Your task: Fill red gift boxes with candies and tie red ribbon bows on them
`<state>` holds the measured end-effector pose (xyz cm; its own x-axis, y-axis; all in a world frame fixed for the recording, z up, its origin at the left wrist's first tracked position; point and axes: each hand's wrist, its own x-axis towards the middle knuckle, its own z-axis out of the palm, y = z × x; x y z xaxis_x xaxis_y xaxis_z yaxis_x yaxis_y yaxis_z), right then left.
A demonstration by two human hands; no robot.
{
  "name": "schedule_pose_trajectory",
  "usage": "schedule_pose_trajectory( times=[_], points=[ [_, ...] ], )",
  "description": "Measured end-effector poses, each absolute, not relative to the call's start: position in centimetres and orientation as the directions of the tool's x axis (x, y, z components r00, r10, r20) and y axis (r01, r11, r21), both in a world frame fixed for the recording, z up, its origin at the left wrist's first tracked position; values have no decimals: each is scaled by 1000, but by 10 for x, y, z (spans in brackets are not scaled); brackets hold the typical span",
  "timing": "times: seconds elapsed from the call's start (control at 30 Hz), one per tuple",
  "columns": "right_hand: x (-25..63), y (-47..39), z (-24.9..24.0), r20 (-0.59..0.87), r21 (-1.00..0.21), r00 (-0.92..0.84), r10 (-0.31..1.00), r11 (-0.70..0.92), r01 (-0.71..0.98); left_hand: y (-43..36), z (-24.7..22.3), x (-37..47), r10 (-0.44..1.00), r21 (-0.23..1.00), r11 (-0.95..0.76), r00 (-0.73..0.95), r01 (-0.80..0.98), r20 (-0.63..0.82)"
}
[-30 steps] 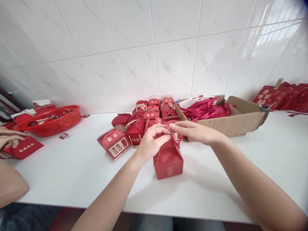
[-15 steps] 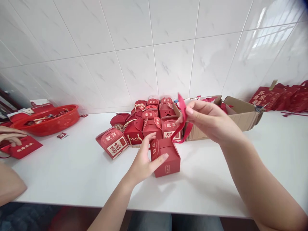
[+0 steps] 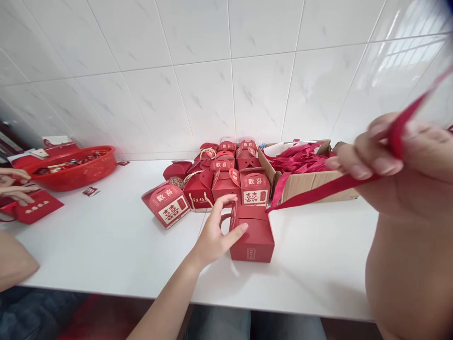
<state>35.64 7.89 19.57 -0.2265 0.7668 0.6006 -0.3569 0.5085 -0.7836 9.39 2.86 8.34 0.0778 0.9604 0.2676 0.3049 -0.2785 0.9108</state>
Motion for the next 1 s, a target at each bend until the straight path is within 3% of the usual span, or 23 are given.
schedule_pose_trajectory(
  times=[0.13,0.23,0.3,0.57,1.0],
  points=[
    [317,85,181,356,-929,-506,785,355,-103,28,80,91,971,969,-240,15,64,240],
    [287,93,166,174,-895,-668,723,399,200,28,77,90,974,974,-215,-79,-65,210],
    [274,98,156,134,-847,-692,709,444,291,28,75,92,975,975,-181,-152,-125,162],
    [260,101,138,17,-823,-691,722,402,401,26,74,101,974,979,-144,-196,-148,113],
    [259,106,133,37,-851,-707,706,394,348,21,74,102,971,985,-149,-202,-86,129]
  ],
)
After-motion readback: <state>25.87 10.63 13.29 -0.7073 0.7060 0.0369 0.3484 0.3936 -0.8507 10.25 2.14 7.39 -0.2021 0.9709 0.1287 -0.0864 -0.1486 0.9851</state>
